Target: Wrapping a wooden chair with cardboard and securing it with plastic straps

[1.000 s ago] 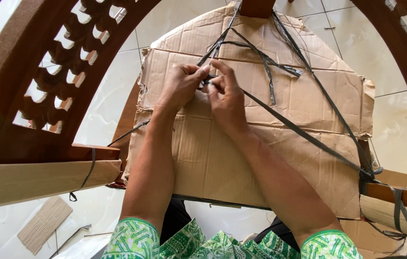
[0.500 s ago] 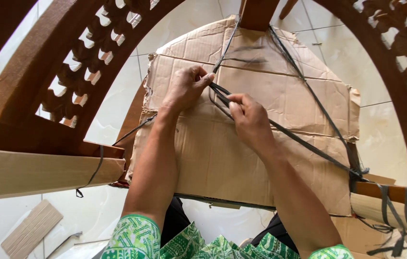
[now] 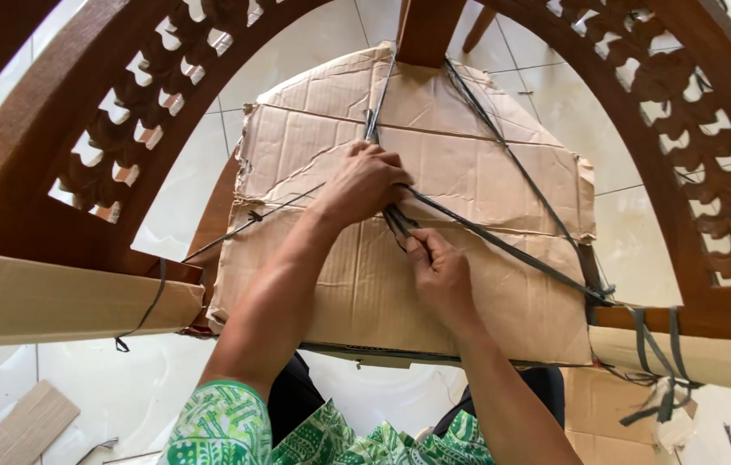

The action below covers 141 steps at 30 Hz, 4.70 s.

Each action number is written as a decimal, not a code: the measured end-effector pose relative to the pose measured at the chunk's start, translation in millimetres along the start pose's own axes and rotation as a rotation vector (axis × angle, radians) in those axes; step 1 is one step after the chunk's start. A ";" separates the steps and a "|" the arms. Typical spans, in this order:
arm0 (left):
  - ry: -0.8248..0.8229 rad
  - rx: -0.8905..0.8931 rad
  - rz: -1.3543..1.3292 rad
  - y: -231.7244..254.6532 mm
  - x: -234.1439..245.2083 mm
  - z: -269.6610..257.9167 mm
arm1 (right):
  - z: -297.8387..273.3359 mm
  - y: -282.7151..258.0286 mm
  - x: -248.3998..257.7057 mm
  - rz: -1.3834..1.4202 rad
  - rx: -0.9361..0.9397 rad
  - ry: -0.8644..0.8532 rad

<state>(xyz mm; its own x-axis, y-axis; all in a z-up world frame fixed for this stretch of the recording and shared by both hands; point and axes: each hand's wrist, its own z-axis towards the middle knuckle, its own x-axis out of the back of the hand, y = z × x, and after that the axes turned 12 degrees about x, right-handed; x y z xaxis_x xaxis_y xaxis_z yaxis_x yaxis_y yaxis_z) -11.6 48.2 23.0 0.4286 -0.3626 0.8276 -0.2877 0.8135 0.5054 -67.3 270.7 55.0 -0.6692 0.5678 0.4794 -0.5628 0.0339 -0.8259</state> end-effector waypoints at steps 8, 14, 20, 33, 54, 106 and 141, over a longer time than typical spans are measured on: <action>0.170 0.019 0.175 -14.5 7.1 5.2 | 3.5 -0.2 8.6 -0.026 0.075 -0.037; 0.163 -0.006 0.150 -18.7 6.0 1.1 | -20.2 19.4 60.4 -0.119 0.017 0.008; 0.275 0.169 0.242 -15.7 5.9 -9.6 | -48.1 45.8 73.9 -0.315 -0.009 0.005; 0.841 0.473 -0.140 103.2 29.8 -274.5 | -54.1 33.6 74.0 -0.167 0.059 0.026; 0.929 1.174 -1.569 54.1 -3.9 -303.3 | -53.9 6.9 64.7 0.230 -0.075 0.001; 0.969 0.979 -1.708 108.1 -54.3 -274.9 | -34.6 41.5 89.9 -0.231 0.119 -0.001; 0.531 1.054 -1.547 175.1 -88.3 -267.1 | -86.5 1.5 104.7 -0.050 -0.017 0.023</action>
<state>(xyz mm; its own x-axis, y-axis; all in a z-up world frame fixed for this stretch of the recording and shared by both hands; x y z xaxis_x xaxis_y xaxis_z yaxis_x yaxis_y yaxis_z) 128.9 344.2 -26.8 0.8911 -0.0675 -0.4487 0.3015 -0.6509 0.6967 -96.2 401.4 78.2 -0.6289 0.5837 0.5136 -0.5868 0.0769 -0.8060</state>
